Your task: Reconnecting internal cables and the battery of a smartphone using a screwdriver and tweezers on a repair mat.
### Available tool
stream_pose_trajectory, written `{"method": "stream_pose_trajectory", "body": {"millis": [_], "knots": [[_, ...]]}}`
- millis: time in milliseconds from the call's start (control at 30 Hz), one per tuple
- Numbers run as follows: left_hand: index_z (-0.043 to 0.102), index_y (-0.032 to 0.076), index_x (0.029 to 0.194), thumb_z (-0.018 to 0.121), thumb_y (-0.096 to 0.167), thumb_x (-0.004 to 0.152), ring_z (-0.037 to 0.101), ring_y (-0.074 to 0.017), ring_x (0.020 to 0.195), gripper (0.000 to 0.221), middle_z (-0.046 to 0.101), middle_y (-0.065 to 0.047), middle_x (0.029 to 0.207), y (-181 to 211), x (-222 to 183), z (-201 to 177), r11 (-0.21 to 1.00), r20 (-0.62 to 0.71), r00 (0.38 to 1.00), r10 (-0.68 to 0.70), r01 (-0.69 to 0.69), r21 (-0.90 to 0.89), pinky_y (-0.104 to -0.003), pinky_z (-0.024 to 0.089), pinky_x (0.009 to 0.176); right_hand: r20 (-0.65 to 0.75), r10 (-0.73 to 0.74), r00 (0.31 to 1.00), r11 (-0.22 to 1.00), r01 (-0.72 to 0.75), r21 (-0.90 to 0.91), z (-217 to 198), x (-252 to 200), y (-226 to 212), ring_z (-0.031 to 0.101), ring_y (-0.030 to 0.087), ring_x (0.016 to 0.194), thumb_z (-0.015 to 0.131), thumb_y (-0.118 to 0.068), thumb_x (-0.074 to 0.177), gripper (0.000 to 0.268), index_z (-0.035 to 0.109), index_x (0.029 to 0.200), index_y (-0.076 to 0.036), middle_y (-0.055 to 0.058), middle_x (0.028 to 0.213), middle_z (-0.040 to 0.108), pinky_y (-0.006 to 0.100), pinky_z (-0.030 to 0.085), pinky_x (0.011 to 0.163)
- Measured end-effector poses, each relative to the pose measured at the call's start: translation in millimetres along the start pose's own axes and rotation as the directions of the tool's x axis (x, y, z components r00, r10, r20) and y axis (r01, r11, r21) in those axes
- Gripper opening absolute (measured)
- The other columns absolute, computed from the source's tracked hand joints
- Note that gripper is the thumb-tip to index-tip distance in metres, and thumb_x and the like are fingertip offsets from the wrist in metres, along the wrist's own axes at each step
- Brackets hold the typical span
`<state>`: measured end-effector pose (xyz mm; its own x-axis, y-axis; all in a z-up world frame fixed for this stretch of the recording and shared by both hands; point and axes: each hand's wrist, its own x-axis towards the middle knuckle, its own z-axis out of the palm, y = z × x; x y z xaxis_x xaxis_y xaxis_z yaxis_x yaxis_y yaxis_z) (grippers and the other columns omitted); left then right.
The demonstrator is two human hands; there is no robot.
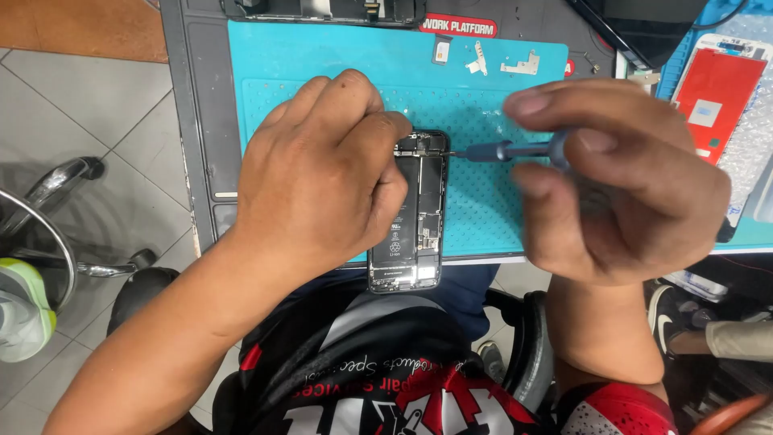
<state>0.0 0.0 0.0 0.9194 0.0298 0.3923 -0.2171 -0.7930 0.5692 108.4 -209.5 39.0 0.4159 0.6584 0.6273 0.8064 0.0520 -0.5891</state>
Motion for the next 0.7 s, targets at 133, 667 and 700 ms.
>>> {"method": "stream_pose_trajectory", "body": {"millis": [133,667,700], "knots": [[0.072,0.002,0.103,0.066,0.000,0.080,0.052,-0.0311,0.080,0.024,0.047,-0.008,0.096,-0.3,0.4,0.1,1.000,0.001,1.000,0.002,-0.002,0.004,-0.044,0.047,0.058,-0.028,-0.040,0.999,0.999,0.039,-0.034,-2.8,-3.0,5.0,0.075,0.038,0.085,0.068,0.006,0.104,0.027,0.051,0.124,-0.004,0.026,0.093,0.065,0.047,0.056,0.080],[0.071,0.002,0.098,0.065,-0.002,0.080,0.050,-0.0299,0.078,0.019,0.047,-0.007,0.094,1.4,0.3,0.2,1.000,-0.001,1.000,-0.003,0.003,0.002,-0.043,0.044,0.056,0.080,-0.001,0.997,0.997,0.008,-0.082,-12.9,1.3,-12.6,0.074,0.035,0.086,0.072,0.006,0.106,0.028,0.052,0.123,-0.005,0.026,0.100,0.068,0.049,0.053,0.084],[0.070,0.002,0.099,0.065,-0.001,0.081,0.050,-0.0302,0.078,0.019,0.047,-0.008,0.095,1.3,0.4,0.5,1.000,-0.009,1.000,0.009,-0.009,0.005,-0.043,0.044,0.056,0.079,-0.018,0.997,0.988,0.030,-0.154,-14.9,1.5,-15.0,0.069,0.033,0.076,0.078,0.004,0.102,0.029,0.052,0.111,-0.003,0.022,0.090,0.068,0.051,0.047,0.076]]}}
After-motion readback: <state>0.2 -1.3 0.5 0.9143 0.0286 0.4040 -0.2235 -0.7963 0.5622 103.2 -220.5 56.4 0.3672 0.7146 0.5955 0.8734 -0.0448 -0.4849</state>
